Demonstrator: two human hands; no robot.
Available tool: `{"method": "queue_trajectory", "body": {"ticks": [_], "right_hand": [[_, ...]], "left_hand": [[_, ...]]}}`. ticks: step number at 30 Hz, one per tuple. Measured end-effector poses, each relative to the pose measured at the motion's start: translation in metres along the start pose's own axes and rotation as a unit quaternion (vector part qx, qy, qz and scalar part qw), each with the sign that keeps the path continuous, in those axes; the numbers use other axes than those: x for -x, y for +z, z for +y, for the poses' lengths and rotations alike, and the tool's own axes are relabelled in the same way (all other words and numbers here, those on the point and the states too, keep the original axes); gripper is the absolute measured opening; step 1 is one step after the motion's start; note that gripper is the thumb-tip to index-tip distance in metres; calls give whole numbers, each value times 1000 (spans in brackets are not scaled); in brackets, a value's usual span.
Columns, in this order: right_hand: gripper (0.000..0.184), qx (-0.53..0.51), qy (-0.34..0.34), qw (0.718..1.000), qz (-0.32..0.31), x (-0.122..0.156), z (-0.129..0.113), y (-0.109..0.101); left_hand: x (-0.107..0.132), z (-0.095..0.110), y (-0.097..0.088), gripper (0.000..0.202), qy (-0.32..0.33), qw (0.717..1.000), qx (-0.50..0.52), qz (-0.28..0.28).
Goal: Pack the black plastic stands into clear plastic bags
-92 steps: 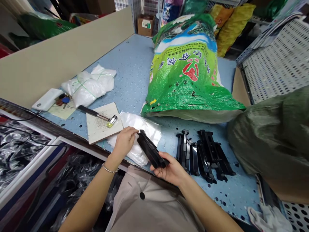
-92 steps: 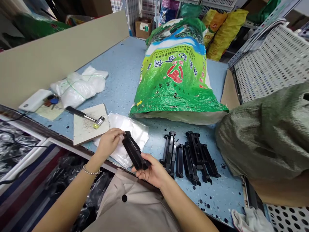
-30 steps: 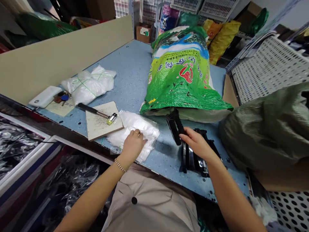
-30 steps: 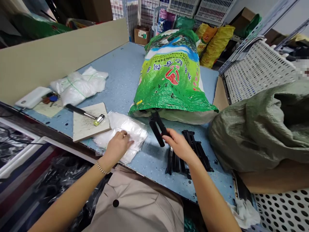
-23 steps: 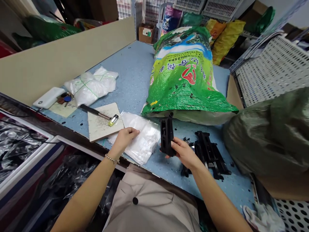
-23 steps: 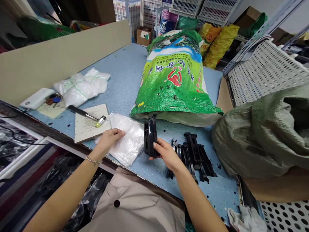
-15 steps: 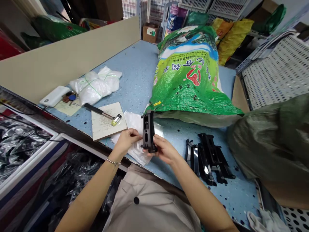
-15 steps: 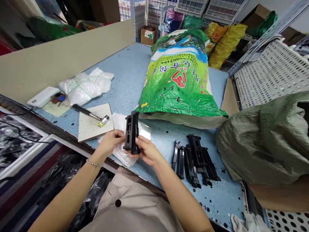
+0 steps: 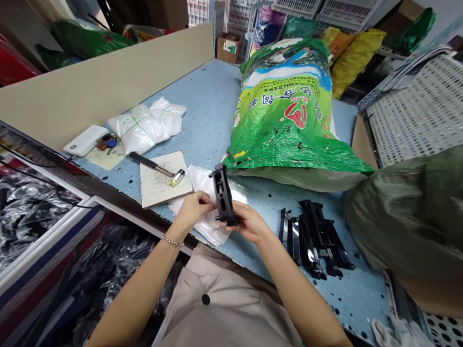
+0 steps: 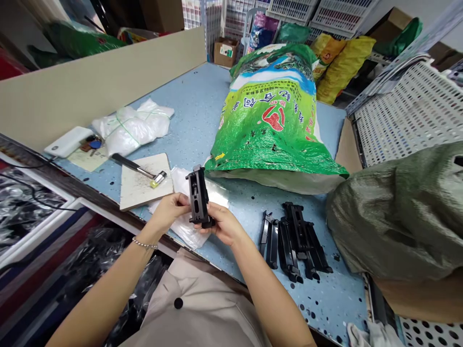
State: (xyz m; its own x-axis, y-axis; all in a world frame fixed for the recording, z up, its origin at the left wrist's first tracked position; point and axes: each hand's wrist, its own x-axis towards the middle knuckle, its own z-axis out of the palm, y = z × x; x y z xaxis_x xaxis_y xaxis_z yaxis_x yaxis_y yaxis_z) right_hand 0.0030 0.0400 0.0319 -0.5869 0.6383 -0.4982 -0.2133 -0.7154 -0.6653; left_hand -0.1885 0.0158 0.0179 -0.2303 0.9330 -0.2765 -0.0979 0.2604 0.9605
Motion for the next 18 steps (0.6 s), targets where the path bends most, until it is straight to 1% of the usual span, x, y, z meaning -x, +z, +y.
{"method": "queue_trajectory", "body": {"ticks": [3,4,5,7,9,10,12,14,15,16,18], "right_hand": [[17,6,-23,997,76,-5,2,-1],[17,1,-38,995,90,-3,2,-1],[18,-3,-50,995,88,-1,0,0],[23,-3,-59,997,45,2,-2,4],[25,11,-45,999,-6,1,-3,10],[25,16,-37,999,-16,-2,-2,13],[23,12,-26,1000,-6,-11,-2,16],[22,-8,-24,999,25,-20,-1,13],[22,-16,-25,999,39,-23,0,11],[22,-18,-25,998,49,-24,0,8],[22,-6,-37,997,66,-21,1,2]], "left_hand": [[1,2,-9,29,-27,999,27,-17],[1,4,-13,29,-30,999,32,-14],[1,5,-15,30,-25,999,31,-5],[2,6,-15,27,-6,1000,10,11],[3,6,-11,23,16,999,-29,7],[3,5,-8,21,24,999,-46,0],[4,4,-7,20,33,998,-53,-7],[6,3,-13,21,37,999,-27,16],[8,4,-18,21,48,998,-18,37],[11,4,-23,20,72,995,-23,60],[17,7,-32,10,155,980,-97,84]]}}
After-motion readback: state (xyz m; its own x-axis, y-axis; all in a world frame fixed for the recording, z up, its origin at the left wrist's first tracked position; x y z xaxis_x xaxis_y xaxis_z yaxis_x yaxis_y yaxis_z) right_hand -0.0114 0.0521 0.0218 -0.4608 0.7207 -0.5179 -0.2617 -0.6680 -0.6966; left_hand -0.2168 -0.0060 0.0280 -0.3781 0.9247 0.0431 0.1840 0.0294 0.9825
